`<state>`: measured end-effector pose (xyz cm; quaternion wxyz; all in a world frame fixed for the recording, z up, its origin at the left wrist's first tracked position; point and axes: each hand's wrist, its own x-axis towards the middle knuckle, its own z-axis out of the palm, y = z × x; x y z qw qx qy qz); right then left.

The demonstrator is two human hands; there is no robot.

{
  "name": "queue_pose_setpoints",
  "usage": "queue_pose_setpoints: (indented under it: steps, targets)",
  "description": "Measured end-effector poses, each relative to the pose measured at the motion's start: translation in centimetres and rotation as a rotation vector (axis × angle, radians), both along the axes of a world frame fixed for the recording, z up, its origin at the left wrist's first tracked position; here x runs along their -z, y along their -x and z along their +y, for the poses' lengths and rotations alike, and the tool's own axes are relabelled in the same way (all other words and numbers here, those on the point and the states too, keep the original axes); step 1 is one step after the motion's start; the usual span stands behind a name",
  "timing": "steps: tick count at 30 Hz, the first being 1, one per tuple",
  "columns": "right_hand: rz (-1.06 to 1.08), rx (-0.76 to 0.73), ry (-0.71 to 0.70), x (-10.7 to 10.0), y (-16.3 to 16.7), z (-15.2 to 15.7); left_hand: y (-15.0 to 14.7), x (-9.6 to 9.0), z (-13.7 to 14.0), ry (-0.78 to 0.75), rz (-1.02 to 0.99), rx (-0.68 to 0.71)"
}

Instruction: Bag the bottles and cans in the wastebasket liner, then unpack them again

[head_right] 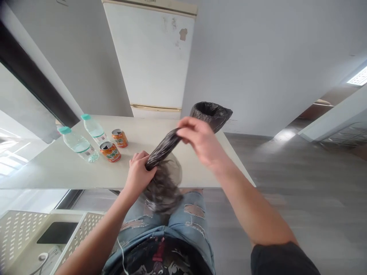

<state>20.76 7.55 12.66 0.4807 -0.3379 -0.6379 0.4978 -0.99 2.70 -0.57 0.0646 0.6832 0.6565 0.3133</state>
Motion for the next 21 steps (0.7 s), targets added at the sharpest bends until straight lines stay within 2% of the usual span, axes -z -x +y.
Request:
queue_pose_setpoints:
  steps: [3,5,8,11,14,18,19,21]
  targets:
    - [0.176,0.250,0.054,2.7,-5.0,2.2,1.3,1.5,1.1,0.034,0.200,-0.090]
    - [0.273,0.431,0.096,5.8,-8.2,3.4,1.9,2.6,2.1,0.046,0.301,-0.112]
    - [0.296,0.649,0.284,11.5,-12.2,4.2,2.3,4.7,4.0,0.064,0.426,-0.099]
    - [0.210,0.825,0.418,16.7,-15.1,4.1,2.4,6.9,5.9,0.105,0.518,-0.092]
    - [-0.025,0.936,0.455,20.2,-17.4,3.6,2.7,8.2,7.0,0.191,0.540,-0.147]
    - [-0.442,0.890,0.401,22.1,-19.1,2.6,3.0,7.6,7.0,0.252,0.508,-0.195]
    - [-0.552,0.914,0.322,22.1,-19.2,2.3,2.8,7.1,6.8,0.216,0.493,-0.187]
    - [-0.756,0.987,0.058,21.7,-19.1,1.9,1.9,6.2,6.3,0.093,0.433,-0.158]
